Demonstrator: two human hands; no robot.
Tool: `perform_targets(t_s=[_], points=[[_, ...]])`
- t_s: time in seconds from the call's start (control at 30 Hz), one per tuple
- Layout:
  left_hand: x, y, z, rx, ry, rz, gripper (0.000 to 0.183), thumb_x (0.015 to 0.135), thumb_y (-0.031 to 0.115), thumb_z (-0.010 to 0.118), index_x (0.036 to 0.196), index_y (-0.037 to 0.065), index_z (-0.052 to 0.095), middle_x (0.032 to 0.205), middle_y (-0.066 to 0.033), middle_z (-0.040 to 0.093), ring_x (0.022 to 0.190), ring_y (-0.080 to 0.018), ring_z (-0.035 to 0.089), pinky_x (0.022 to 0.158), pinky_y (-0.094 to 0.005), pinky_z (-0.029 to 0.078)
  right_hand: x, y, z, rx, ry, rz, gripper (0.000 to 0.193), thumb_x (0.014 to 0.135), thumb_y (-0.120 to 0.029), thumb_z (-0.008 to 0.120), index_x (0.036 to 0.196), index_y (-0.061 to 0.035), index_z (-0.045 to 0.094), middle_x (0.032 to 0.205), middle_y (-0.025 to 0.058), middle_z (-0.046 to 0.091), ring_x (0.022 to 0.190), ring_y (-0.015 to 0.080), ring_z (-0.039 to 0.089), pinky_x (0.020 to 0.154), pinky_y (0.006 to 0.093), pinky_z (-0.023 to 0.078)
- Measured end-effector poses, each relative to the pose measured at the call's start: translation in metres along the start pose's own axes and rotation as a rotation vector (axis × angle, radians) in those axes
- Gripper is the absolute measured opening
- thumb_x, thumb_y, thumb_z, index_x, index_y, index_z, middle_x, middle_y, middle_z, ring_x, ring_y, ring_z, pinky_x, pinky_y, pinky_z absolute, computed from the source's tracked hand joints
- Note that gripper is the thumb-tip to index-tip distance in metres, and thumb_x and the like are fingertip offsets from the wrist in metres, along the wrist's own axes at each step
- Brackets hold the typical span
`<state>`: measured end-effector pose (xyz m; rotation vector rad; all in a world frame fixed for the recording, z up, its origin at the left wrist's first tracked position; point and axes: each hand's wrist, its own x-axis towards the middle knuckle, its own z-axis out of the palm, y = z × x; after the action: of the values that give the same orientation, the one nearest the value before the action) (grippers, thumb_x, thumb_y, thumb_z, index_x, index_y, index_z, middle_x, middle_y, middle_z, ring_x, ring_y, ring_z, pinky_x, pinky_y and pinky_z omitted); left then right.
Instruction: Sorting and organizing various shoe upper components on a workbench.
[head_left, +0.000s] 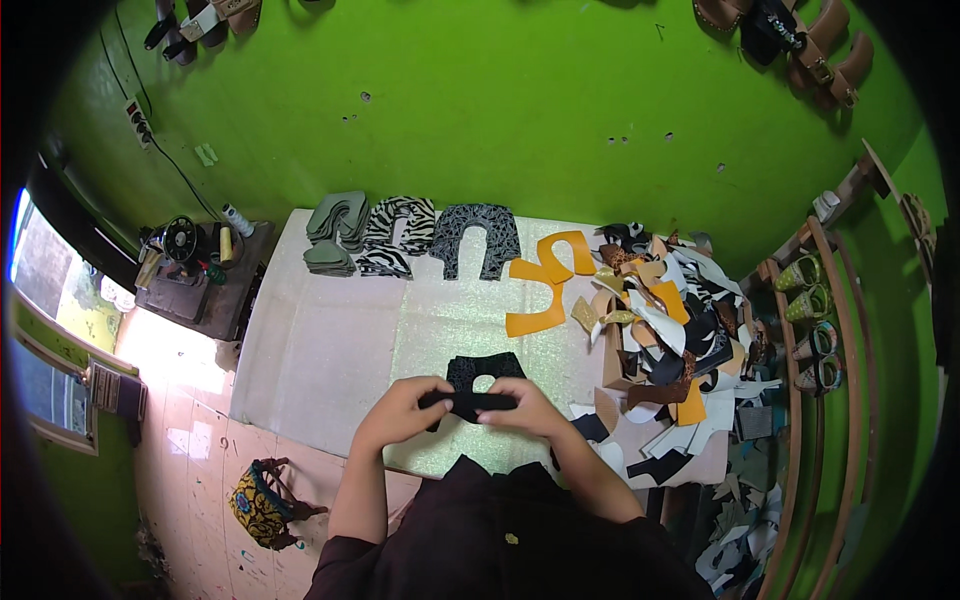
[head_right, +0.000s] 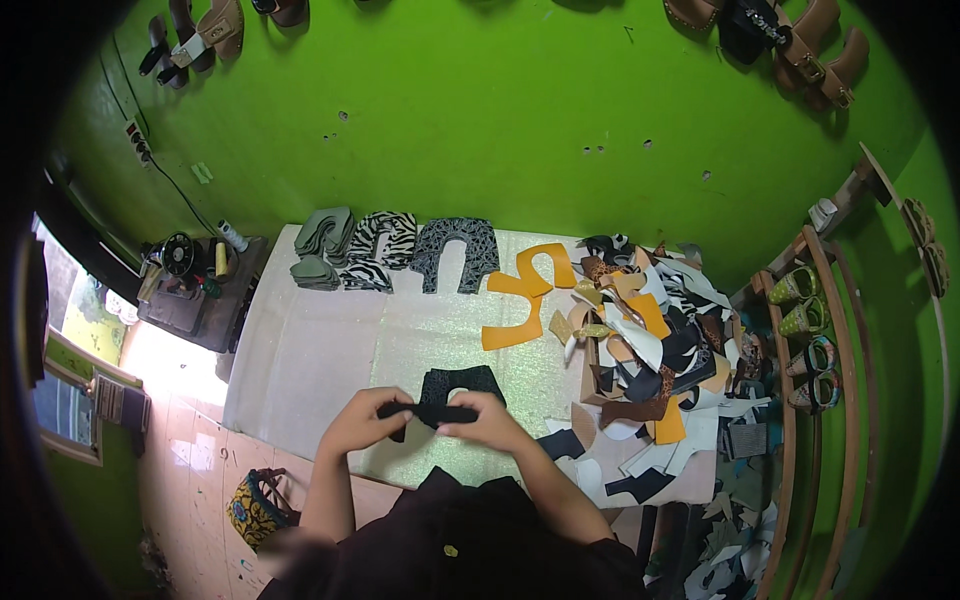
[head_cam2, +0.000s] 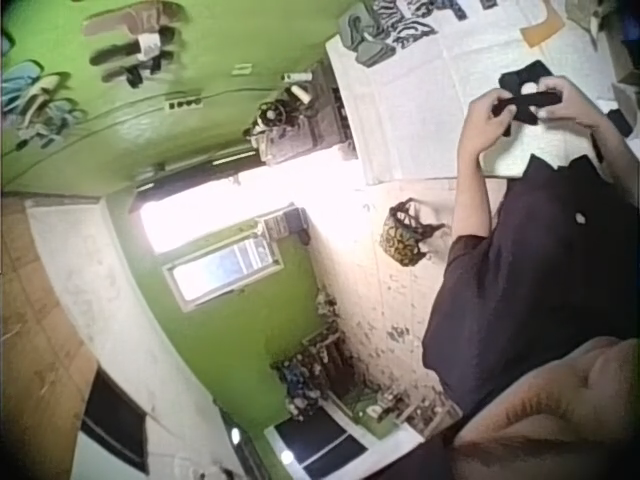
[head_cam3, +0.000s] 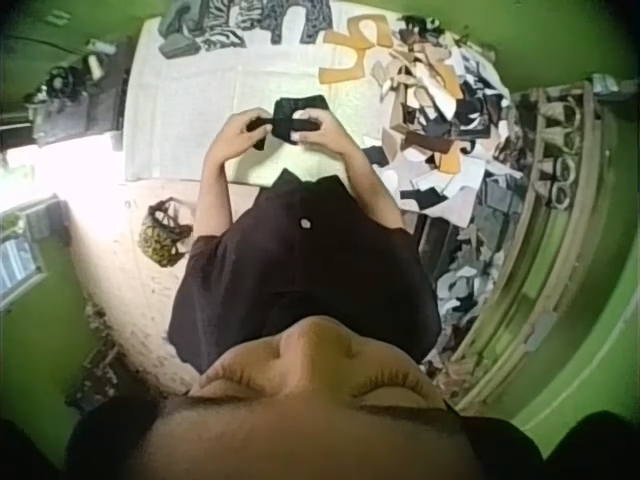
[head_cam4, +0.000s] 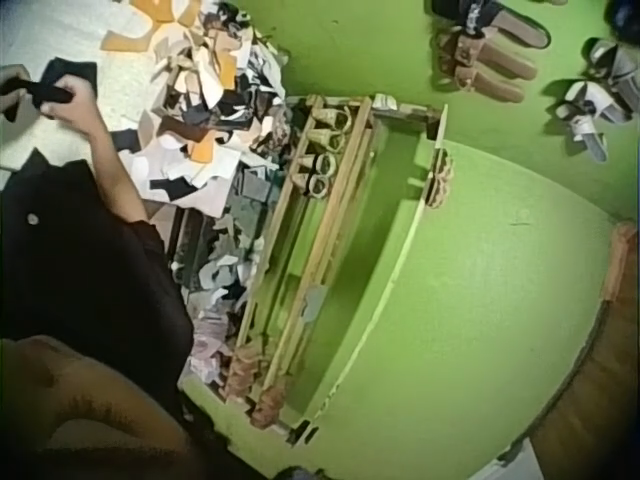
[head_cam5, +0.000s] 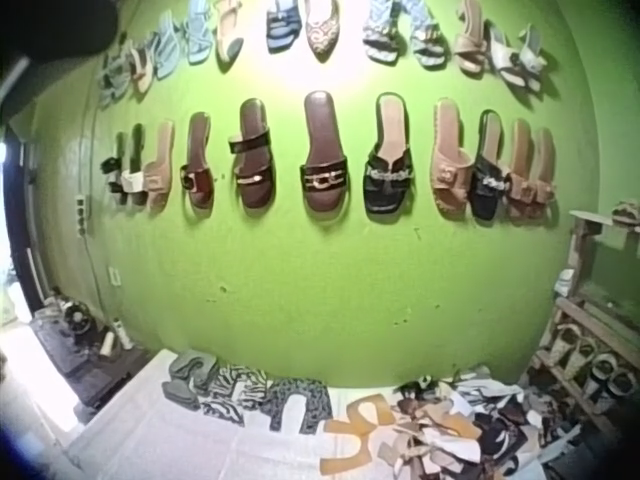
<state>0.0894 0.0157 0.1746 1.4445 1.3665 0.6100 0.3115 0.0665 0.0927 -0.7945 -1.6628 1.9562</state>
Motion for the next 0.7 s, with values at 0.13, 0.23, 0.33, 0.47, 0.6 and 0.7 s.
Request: perform_targets(t_s=[0.13, 0.23, 0.33, 0.47, 0.6, 0.7], points=[[0.031, -0.053, 0.03, -0.536, 0.104, -0.039, 0.012, 0.086, 0.01, 0.057, 0.093, 0.0, 0.055, 0.08, -0.0036, 0.061, 0.068, -0.0083, 0.056, 0.061, -0.0241, 0.046, 0.008, 0.016, -0.007, 0.25, 0.262, 0.139, 0.022, 0.077, -0.012, 0.071, 0.09, -0.0014, 0.056, 0.075, 0.0036, 0.061, 0.065, 0.0068, 0.058, 0.057, 0.0192, 0.045], [0.057, -0.089, 0.053, -0.348, 0.329, 0.028, 0.015, 0.088, 0.012, 0.057, 0.094, -0.001, 0.054, 0.08, -0.005, 0.06, 0.07, -0.009, 0.056, 0.065, -0.0244, 0.046, 0.019, 0.041, -0.013, 0.096, 0.431, 0.013, 0.022, 0.078, -0.01, 0.069, 0.092, 0.0, 0.056, 0.074, 0.0041, 0.062, 0.065, 0.0091, 0.059, 0.058, 0.0203, 0.046], [0.074, -0.103, 0.069, -0.384, 0.505, -0.048, 0.017, 0.088, 0.017, 0.056, 0.093, 0.0, 0.056, 0.077, -0.0041, 0.059, 0.07, -0.0099, 0.054, 0.065, -0.0242, 0.044, 0.023, 0.067, -0.023, 0.113, 0.543, 0.061, 0.02, 0.08, -0.008, 0.066, 0.093, 0.0018, 0.055, 0.076, 0.0053, 0.063, 0.065, 0.0084, 0.059, 0.058, 0.0214, 0.046], [0.084, -0.116, 0.081, -0.147, 0.58, -0.074, 0.022, 0.088, 0.02, 0.056, 0.092, -0.001, 0.058, 0.073, -0.0152, 0.062, 0.066, -0.0193, 0.06, 0.063, -0.0309, 0.046, 0.033, 0.098, -0.028, -0.281, 0.766, 0.059, 0.019, 0.083, -0.008, 0.06, 0.098, -0.0002, 0.051, 0.078, 0.0121, 0.063, 0.068, 0.0194, 0.062, 0.063, 0.0309, 0.048], [0.087, -0.131, 0.089, 0.024, 0.668, -0.105, 0.023, 0.089, 0.021, 0.055, 0.089, -0.002, 0.056, 0.069, -0.0153, 0.059, 0.064, -0.0195, 0.059, 0.061, -0.0307, 0.045, 0.041, 0.086, -0.015, -0.539, 0.858, 0.088, 0.023, 0.084, -0.012, 0.056, 0.104, -0.0046, 0.047, 0.084, 0.0199, 0.061, 0.077, 0.0362, 0.062, 0.067, 0.0404, 0.047], [0.087, -0.132, 0.092, 0.085, 0.731, -0.17, 0.024, 0.088, 0.022, 0.055, 0.088, -0.002, 0.055, 0.071, -0.0204, 0.06, 0.065, -0.0285, 0.062, 0.06, -0.0341, 0.046, 0.044, 0.08, -0.009, -0.611, 0.805, 0.245, 0.026, 0.085, -0.017, 0.055, 0.107, -0.0072, 0.045, 0.09, 0.0198, 0.062, 0.081, 0.0392, 0.06, 0.067, 0.043, 0.047]])
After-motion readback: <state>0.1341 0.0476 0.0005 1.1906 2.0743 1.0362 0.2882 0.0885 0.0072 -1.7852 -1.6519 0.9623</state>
